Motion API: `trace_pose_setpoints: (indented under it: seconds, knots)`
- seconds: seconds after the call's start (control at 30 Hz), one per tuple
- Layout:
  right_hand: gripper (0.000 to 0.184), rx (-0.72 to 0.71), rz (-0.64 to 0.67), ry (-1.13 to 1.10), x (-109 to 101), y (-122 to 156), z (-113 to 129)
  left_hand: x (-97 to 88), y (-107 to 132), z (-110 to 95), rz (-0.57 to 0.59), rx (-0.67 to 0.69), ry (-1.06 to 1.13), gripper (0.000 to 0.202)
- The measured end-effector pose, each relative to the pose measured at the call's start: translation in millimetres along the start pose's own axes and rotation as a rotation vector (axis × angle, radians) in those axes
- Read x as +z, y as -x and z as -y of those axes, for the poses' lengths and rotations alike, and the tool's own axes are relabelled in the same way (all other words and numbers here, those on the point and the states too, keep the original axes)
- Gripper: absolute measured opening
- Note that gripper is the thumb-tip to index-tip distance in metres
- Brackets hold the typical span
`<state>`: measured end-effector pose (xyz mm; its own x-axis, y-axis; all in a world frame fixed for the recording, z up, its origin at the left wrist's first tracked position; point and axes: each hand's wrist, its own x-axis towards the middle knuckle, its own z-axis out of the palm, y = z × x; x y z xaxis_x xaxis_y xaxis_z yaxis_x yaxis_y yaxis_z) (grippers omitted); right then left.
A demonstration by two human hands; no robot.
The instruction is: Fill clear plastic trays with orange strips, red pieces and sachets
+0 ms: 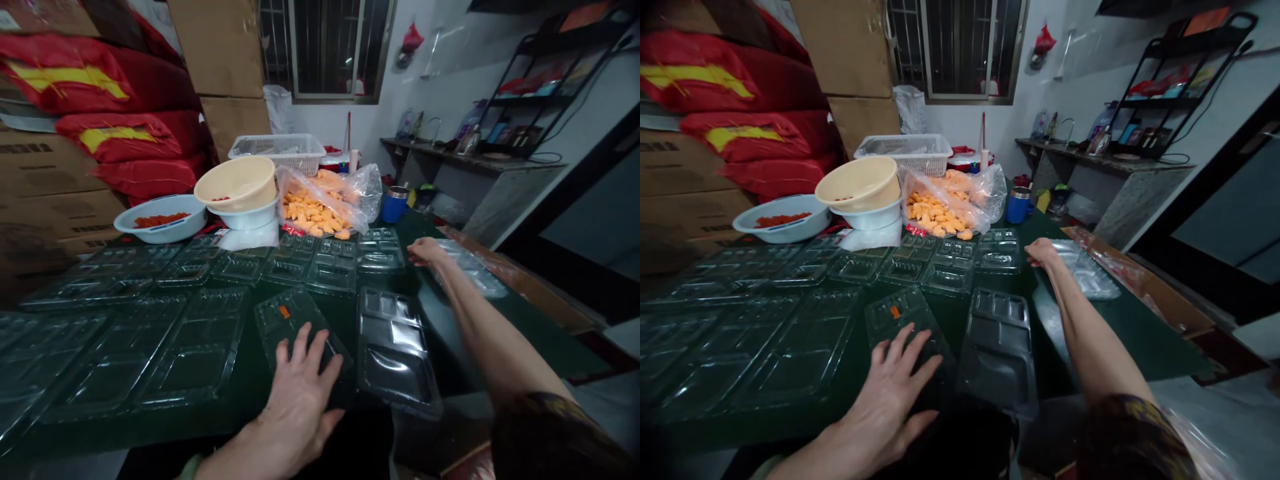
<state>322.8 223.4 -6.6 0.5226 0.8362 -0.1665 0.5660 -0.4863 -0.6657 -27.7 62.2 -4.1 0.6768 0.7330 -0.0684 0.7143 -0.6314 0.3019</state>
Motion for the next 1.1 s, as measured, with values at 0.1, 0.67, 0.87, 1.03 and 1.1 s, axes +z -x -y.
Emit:
trace_pose_setpoints:
  seconds: [0.1, 0.67, 0.87, 1.03, 1.1]
  knots:
    - [0.039, -0.098, -0.277, 0.296, 2.4, 24.0, -16.2, 1.4, 18.6, 24.7, 0.045, -0.090, -0.045, 0.052]
    - [0.047, -0.919, -0.241, 0.710, 53.2, 88.5, -6.3, -37.2, -8.9, 93.9, -0.026, -0.103, 0.147, 0.057]
    - [0.040, -0.972, -0.053, 0.803, 109.4, 107.4, 21.7, -50.0, -80.7, 139.5, -0.040, -0.396, -0.013, 0.039]
    - [0.036, -0.903, -0.070, 0.804, 98.9, 101.5, 2.5, -40.3, -99.6, 132.4, -0.025, -0.366, 0.011, 0.031]
    - [0.035, -0.881, -0.092, 0.799, 95.3, 102.5, -6.3, -34.2, -100.8, 123.6, -0.024, -0.334, 0.015, 0.030]
